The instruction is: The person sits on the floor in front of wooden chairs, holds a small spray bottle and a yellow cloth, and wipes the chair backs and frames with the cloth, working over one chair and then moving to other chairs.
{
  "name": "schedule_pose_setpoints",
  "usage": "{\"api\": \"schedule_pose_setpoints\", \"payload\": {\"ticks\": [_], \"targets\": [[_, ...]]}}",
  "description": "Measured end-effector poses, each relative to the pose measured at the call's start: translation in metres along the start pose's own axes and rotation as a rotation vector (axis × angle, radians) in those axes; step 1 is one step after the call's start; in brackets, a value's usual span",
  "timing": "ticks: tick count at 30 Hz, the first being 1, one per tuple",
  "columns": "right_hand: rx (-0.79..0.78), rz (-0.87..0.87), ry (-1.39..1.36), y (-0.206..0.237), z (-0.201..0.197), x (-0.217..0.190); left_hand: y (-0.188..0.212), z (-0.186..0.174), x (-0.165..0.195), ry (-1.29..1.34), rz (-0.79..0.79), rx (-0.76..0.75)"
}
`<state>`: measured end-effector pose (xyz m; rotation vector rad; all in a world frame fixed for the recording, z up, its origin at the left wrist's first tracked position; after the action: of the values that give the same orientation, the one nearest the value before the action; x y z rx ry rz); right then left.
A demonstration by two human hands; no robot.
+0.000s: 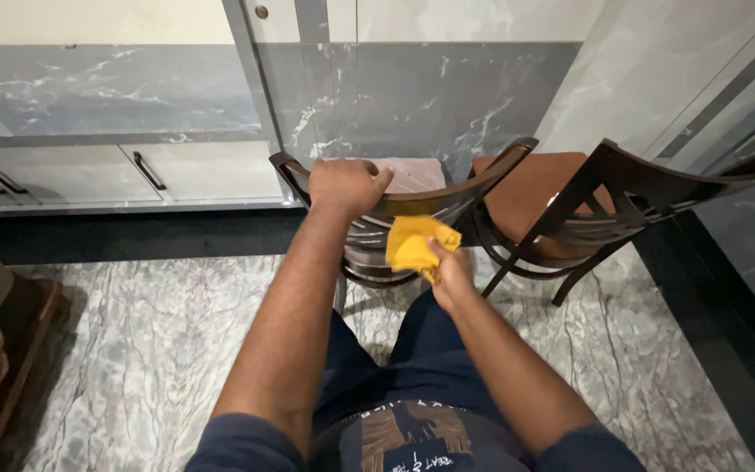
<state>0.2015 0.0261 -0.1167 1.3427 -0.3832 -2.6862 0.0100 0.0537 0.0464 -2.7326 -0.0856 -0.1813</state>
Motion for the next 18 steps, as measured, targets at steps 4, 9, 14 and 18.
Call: {"api": "schedule_pose_setpoints", "payload": {"ticks": [4,9,14,18], "targets": [[0.015,0.133,0.123,0.005,0.009,0.009,0.002,0.0,0.0,0.004,-0.011,0.01],[0.036,0.08,0.02,0.006,0.014,0.009,0.0,0.001,0.0,0.013,-0.012,0.015],[0.016,0.02,0.044,0.004,0.006,0.007,-0.001,0.0,0.0,-0.001,-0.002,0.02],[0.066,-0.287,0.218,0.009,-0.013,-0.007,0.002,0.0,0.0,-0.009,0.014,0.024]]}}
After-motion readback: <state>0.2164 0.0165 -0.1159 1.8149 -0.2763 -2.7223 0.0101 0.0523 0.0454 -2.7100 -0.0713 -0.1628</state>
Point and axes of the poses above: each hand's wrist, its own y-axis away from the middle knuckle, its own z-axis out of the palm, x = y × z, the point moved 4 cm from there along -y, towards the middle knuckle, and after that the axes turned 14 degrees about x, right-handed, at the moved point
